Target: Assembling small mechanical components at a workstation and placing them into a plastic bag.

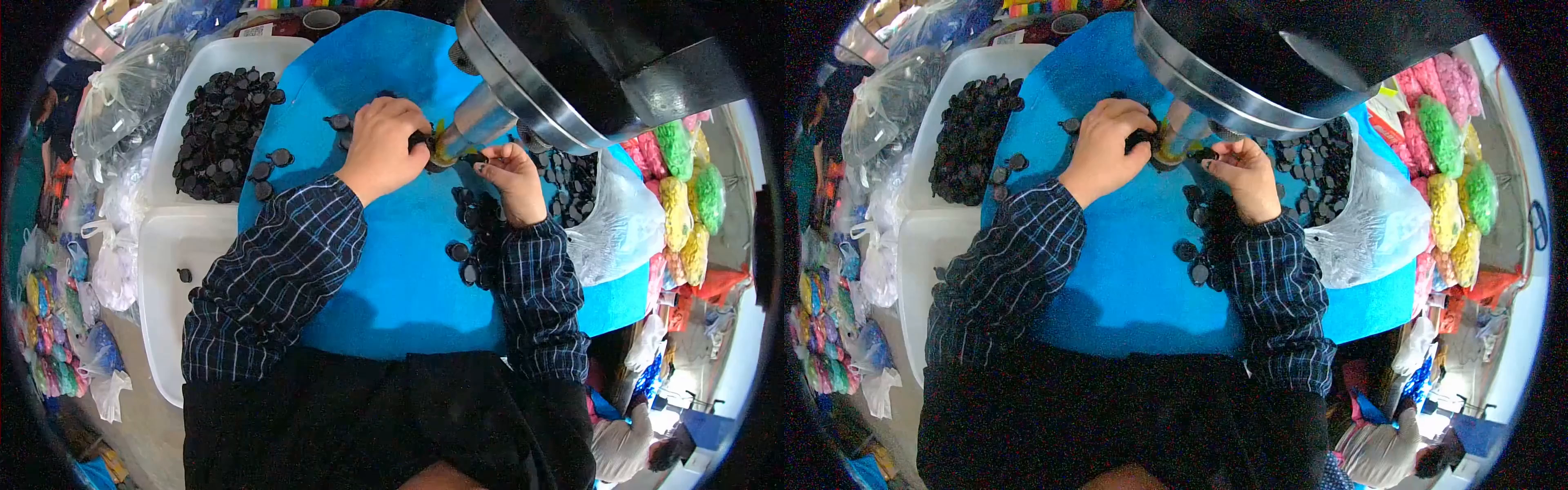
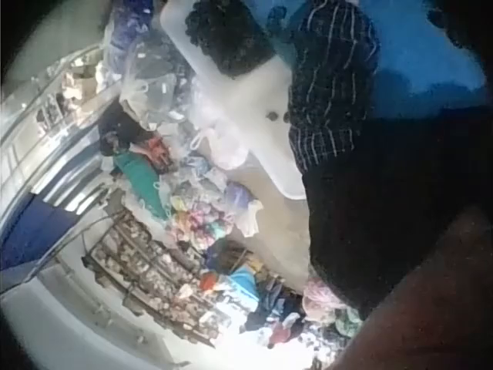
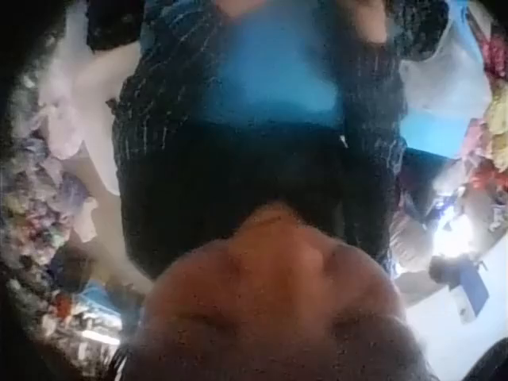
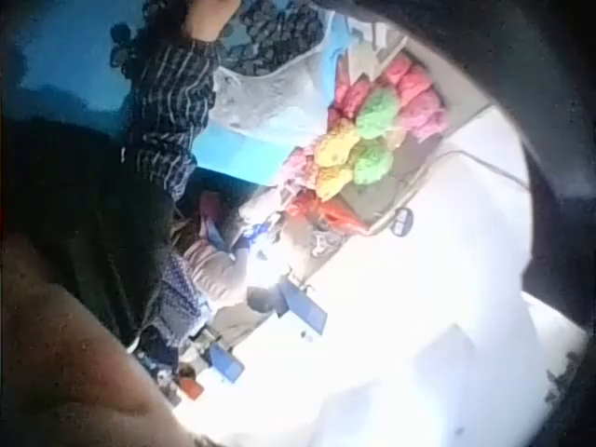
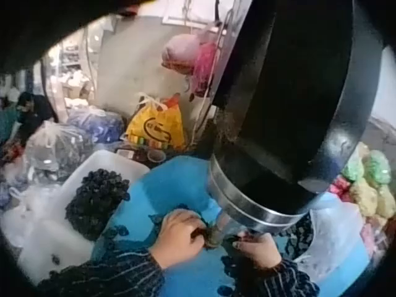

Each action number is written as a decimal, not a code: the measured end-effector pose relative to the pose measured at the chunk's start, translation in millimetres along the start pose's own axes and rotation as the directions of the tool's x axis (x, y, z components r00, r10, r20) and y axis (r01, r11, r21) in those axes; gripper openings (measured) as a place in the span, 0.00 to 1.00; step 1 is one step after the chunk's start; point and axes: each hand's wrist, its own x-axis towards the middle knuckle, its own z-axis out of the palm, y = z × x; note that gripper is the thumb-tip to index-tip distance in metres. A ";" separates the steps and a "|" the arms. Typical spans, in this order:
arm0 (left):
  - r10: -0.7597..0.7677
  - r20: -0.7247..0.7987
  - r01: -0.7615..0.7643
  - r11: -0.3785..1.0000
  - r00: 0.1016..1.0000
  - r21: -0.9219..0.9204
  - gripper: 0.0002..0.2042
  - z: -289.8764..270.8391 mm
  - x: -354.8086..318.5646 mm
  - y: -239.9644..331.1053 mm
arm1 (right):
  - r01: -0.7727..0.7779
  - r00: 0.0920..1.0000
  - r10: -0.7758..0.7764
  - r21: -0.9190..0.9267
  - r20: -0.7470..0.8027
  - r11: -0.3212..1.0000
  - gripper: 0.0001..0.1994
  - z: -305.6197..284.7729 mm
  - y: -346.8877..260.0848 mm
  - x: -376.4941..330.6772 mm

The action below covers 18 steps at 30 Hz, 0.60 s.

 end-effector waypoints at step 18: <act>-0.072 -0.104 0.082 0.992 0.992 0.100 0.11 -0.2 -1.6 1.0 | 0.147 0.988 -0.027 -0.887 0.151 0.437 0.12 32.5 -28.4 -18.1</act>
